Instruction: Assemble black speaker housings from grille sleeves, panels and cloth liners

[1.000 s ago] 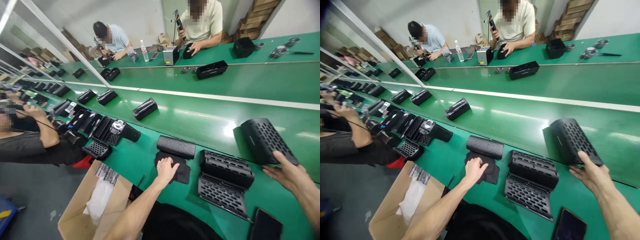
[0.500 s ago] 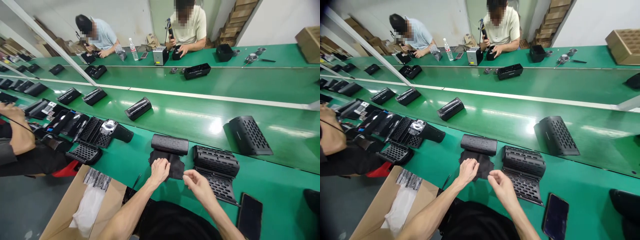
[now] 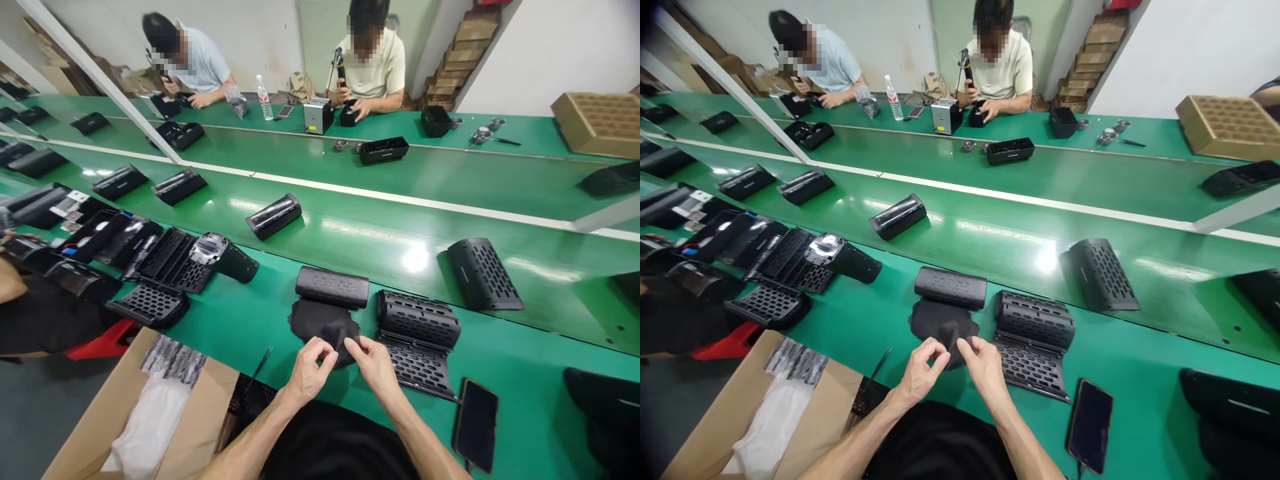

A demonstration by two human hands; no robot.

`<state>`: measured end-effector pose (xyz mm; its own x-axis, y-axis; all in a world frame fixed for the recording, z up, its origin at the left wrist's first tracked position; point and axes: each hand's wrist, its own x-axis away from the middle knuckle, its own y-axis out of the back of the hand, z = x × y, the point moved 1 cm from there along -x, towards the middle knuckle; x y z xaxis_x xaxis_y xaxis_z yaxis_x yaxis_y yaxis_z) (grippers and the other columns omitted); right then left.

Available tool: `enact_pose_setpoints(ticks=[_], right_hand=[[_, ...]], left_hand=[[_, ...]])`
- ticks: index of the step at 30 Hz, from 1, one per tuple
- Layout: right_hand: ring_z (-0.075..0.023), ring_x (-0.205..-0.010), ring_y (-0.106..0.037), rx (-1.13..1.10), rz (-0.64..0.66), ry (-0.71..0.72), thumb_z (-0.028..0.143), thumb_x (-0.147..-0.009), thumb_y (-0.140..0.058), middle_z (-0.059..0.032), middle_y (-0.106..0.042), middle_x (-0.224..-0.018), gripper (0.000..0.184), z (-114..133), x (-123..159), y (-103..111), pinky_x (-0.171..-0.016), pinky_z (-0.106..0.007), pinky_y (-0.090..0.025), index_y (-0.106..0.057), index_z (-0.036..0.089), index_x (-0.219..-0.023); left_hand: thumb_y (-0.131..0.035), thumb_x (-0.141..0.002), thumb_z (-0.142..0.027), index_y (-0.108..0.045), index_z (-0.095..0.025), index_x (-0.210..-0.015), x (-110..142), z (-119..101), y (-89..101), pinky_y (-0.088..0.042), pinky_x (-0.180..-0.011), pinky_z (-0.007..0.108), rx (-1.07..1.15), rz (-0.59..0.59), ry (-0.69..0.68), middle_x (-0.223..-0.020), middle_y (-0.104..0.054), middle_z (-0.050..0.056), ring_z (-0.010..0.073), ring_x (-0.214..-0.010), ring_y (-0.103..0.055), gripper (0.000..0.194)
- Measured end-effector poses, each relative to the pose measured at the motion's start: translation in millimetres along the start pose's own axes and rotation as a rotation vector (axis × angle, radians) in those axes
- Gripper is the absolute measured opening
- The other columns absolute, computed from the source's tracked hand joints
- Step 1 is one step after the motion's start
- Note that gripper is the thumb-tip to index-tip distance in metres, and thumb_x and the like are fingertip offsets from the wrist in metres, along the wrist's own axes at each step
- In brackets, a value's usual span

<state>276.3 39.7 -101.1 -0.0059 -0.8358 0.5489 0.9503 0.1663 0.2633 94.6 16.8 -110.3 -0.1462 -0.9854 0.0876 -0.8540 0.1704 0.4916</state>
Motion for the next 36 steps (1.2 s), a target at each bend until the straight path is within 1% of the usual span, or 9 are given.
enact_pose_setpoints(ticks=[2, 6, 10, 13, 16, 19, 25, 30, 36], right_hand=[[-0.0290, -0.077, -0.065, 0.134, -0.060, 0.018, 0.067, -0.087, -0.060, -0.0025, -0.065, -0.067, 0.047, -9.8, 4.3, 28.5, -0.073, -0.036, -0.048, -0.066, 0.023, -0.072], [-0.0335, -0.089, -0.069, 0.356, -0.190, -0.047, 0.053, -0.086, -0.062, -0.0068, -0.074, -0.083, 0.039, -36.4, 2.7, 98.2, -0.082, -0.040, -0.048, -0.073, 0.023, -0.107], [-0.0343, -0.080, -0.069, 0.530, -0.260, -0.189, 0.051, -0.078, -0.070, -0.0069, -0.071, -0.071, 0.027, -65.8, -7.1, 154.1, -0.071, -0.040, -0.045, -0.066, 0.025, -0.085], [-0.0310, -0.072, -0.068, 0.585, -0.264, -0.254, 0.054, -0.076, -0.072, -0.0037, -0.068, -0.065, 0.030, -82.8, -9.5, 175.7, -0.065, -0.038, -0.042, -0.057, 0.027, -0.074], [-0.0328, -0.076, -0.069, 0.580, -0.306, -0.303, 0.065, -0.080, -0.066, -0.0060, -0.073, -0.072, 0.039, -96.3, -2.9, 185.3, -0.068, -0.040, -0.043, -0.059, 0.028, -0.082], [-0.0355, -0.086, -0.071, 0.518, -0.357, -0.331, 0.072, -0.081, -0.059, -0.0121, -0.077, -0.089, 0.048, -110.5, 5.7, 189.1, -0.074, -0.043, -0.046, -0.062, 0.026, -0.092], [-0.0292, -0.078, -0.070, 0.290, -0.389, -0.304, 0.056, -0.072, -0.066, -0.0067, -0.077, -0.081, 0.033, -132.6, 9.1, 181.9, -0.073, -0.038, -0.047, -0.069, 0.026, -0.083], [-0.0249, -0.075, -0.067, -0.003, -0.435, -0.237, 0.057, -0.068, -0.073, -0.0034, -0.073, -0.080, 0.051, -117.9, 23.2, 173.3, -0.068, -0.035, -0.048, -0.068, 0.022, -0.104], [-0.0185, -0.070, -0.063, -0.327, -0.319, -0.164, 0.060, -0.073, -0.083, -0.0008, -0.073, -0.085, 0.062, -72.1, 46.3, 164.0, -0.061, -0.029, -0.045, -0.068, 0.021, -0.119]], left_hand=[[-0.057, -0.100, -0.037, -0.061, -0.022, -0.077, -4.1, -8.7, -10.3, -0.048, -0.079, 0.032, 0.028, 0.065, -0.003, -0.078, -0.064, 0.002, 0.0186, -0.079, -0.059, 0.028], [-0.056, -0.098, -0.035, -0.061, -0.023, -0.077, -20.4, -26.1, -35.3, -0.046, -0.079, 0.031, 0.020, 0.158, 0.085, -0.080, -0.066, 0.002, 0.0186, -0.080, -0.060, 0.025], [-0.056, -0.097, -0.038, -0.062, -0.024, -0.086, -41.5, -33.5, -57.9, -0.044, -0.073, 0.030, -0.041, 0.181, 0.238, -0.082, -0.069, 0.001, 0.0191, -0.078, -0.063, 0.020], [-0.058, -0.096, -0.046, -0.063, -0.023, -0.097, -54.9, -33.6, -71.5, -0.043, -0.072, 0.032, -0.096, 0.224, 0.374, -0.085, -0.073, 0.004, 0.0236, -0.082, -0.068, 0.024], [-0.064, -0.091, -0.051, -0.065, -0.022, -0.092, -62.2, -32.0, -83.1, -0.044, -0.072, 0.033, -0.102, 0.294, 0.448, -0.086, -0.075, 0.006, 0.0266, -0.085, -0.070, 0.029], [-0.071, -0.086, -0.043, -0.064, -0.023, -0.081, -63.5, -28.3, -93.5, -0.043, -0.069, 0.030, -0.056, 0.339, 0.453, -0.082, -0.075, 0.003, 0.0240, -0.082, -0.069, 0.022], [-0.068, -0.084, -0.029, -0.061, -0.022, -0.076, -60.0, -19.4, -104.1, -0.039, -0.066, 0.029, 0.038, 0.286, 0.446, -0.067, -0.065, -0.001, 0.0180, -0.069, -0.062, 0.013], [-0.067, -0.085, -0.035, -0.059, -0.021, -0.083, -55.7, -29.5, -87.2, -0.036, -0.062, 0.027, 0.164, 0.208, 0.407, -0.063, -0.059, -0.005, 0.0140, -0.059, -0.053, 0.015], [-0.061, -0.092, -0.052, -0.058, -0.021, -0.091, -48.1, -49.2, -50.0, -0.032, -0.053, 0.023, 0.367, 0.124, 0.351, -0.061, -0.046, -0.008, 0.0101, -0.054, -0.042, 0.031]])
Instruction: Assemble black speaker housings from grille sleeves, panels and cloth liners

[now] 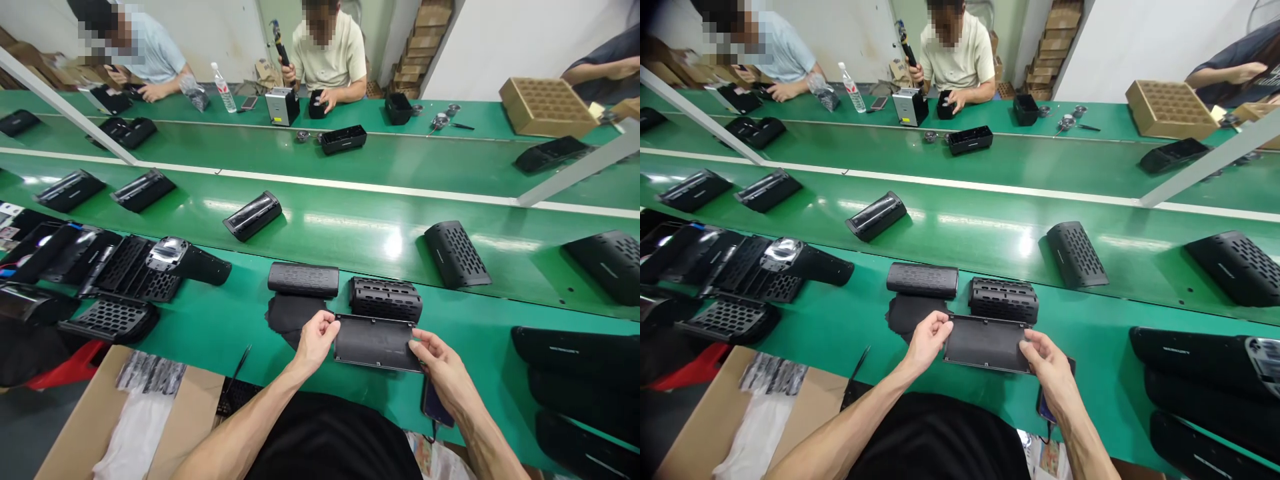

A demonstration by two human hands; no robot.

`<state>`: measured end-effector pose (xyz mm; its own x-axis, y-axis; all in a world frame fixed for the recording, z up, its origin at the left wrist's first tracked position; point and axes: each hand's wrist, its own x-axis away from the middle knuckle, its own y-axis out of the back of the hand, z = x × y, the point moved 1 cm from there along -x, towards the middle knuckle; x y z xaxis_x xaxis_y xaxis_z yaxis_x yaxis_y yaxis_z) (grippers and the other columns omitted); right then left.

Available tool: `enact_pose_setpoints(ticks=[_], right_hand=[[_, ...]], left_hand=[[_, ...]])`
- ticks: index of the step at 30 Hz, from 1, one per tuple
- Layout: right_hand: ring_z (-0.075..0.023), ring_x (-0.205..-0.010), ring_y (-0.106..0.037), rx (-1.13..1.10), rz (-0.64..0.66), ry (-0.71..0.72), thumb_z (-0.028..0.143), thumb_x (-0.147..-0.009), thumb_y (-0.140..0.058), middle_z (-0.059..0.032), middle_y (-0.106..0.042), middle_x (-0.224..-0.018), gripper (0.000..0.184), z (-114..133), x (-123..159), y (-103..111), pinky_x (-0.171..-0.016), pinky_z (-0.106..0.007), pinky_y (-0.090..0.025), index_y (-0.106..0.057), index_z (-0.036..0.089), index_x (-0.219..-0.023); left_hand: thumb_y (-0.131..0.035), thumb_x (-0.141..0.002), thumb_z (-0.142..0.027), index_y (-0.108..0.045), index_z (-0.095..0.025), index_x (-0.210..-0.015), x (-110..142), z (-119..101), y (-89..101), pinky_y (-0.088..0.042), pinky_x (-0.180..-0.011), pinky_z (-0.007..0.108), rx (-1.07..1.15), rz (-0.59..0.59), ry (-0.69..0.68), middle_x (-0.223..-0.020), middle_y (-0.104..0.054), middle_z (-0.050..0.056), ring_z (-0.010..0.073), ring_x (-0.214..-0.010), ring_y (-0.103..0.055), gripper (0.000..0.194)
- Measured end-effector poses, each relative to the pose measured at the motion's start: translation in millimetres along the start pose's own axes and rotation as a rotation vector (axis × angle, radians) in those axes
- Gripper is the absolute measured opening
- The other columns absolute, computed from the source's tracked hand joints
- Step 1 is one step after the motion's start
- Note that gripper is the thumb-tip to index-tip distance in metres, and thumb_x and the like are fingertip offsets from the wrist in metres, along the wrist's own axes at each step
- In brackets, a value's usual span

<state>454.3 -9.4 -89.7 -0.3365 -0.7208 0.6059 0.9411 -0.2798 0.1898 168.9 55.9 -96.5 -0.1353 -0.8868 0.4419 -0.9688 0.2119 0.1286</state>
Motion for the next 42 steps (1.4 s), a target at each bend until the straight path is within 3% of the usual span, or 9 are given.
enact_pose_setpoints(ticks=[5, 11, 19, 25, 33, 39, 42], right_hand=[[-0.0128, -0.062, -0.056, -0.149, 0.013, 0.006, 0.062, -0.072, -0.089, 0.0022, -0.070, -0.085, 0.059, 24.3, 18.4, -18.6, -0.055, -0.025, -0.041, -0.066, 0.023, -0.110], [-0.0124, -0.066, -0.056, -0.267, 0.053, 0.026, 0.058, -0.072, -0.092, 0.0015, -0.069, -0.087, 0.055, 41.4, 38.0, -30.4, -0.057, -0.024, -0.046, -0.067, 0.024, -0.108], [-0.0118, -0.071, -0.055, -0.300, 0.107, 0.101, 0.050, -0.079, -0.091, 0.0023, -0.067, -0.088, 0.043, 48.6, 59.7, -33.4, -0.062, -0.021, -0.048, -0.072, 0.029, -0.112], [-0.0184, -0.097, -0.063, -0.308, 0.185, 0.199, 0.042, -0.076, -0.094, -0.0028, -0.070, -0.103, 0.043, 51.7, 69.3, -35.8, -0.084, -0.027, -0.055, -0.074, 0.029, -0.112], [-0.0202, -0.103, -0.068, -0.329, 0.297, 0.174, 0.033, -0.075, -0.096, -0.0047, -0.074, -0.111, 0.045, 62.1, 75.6, -53.8, -0.092, -0.030, -0.055, -0.074, 0.028, -0.114], [-0.0181, -0.079, -0.068, -0.319, 0.319, 0.092, 0.043, -0.075, -0.094, -0.0041, -0.078, -0.102, 0.046, 76.3, 75.4, -77.2, -0.072, -0.027, -0.055, -0.076, 0.028, -0.114], [-0.0182, -0.073, -0.069, -0.366, 0.297, 0.027, 0.046, -0.073, -0.094, -0.0025, -0.079, -0.099, 0.043, 82.4, 73.3, -92.7, -0.070, -0.028, -0.056, -0.076, 0.029, -0.109]], left_hand=[[-0.062, -0.092, -0.059, -0.055, -0.021, -0.089, 13.2, -17.7, 18.8, -0.034, -0.048, 0.021, 0.113, -0.025, -0.027, -0.062, -0.047, -0.008, 0.0084, -0.051, -0.042, 0.038], [-0.074, -0.088, -0.057, -0.058, -0.021, -0.100, 26.4, -24.0, 34.3, -0.034, -0.040, 0.019, 0.334, 0.015, -0.064, -0.065, -0.052, -0.009, 0.0061, -0.043, -0.042, 0.041], [-0.083, -0.084, -0.052, -0.064, -0.020, -0.109, 42.7, -19.6, 47.6, -0.040, -0.048, 0.016, 0.476, -0.035, -0.071, -0.078, -0.061, -0.003, 0.0081, -0.061, -0.053, 0.045], [-0.084, -0.083, -0.049, -0.067, -0.020, -0.110, 54.6, -22.1, 62.6, -0.040, -0.050, 0.017, 0.468, -0.091, -0.155, -0.078, -0.060, -0.003, 0.0087, -0.063, -0.052, 0.043], [-0.083, -0.083, -0.050, -0.068, -0.020, -0.110, 61.0, -18.0, 79.4, -0.041, -0.052, 0.018, 0.456, -0.157, -0.141, -0.078, -0.060, -0.003, 0.0095, -0.063, -0.051, 0.043], [-0.091, -0.072, -0.053, -0.069, -0.020, -0.106, 59.5, -24.9, 93.4, -0.046, -0.059, 0.021, 0.602, -0.229, -0.042, -0.076, -0.063, -0.003, 0.0104, -0.063, -0.054, 0.052], [-0.086, -0.075, -0.065, -0.069, -0.021, -0.110, 64.9, -33.3, 103.5, -0.055, -0.074, 0.030, 0.812, -0.177, -0.006, -0.088, -0.072, 0.003, 0.0187, -0.079, -0.067, 0.059]])
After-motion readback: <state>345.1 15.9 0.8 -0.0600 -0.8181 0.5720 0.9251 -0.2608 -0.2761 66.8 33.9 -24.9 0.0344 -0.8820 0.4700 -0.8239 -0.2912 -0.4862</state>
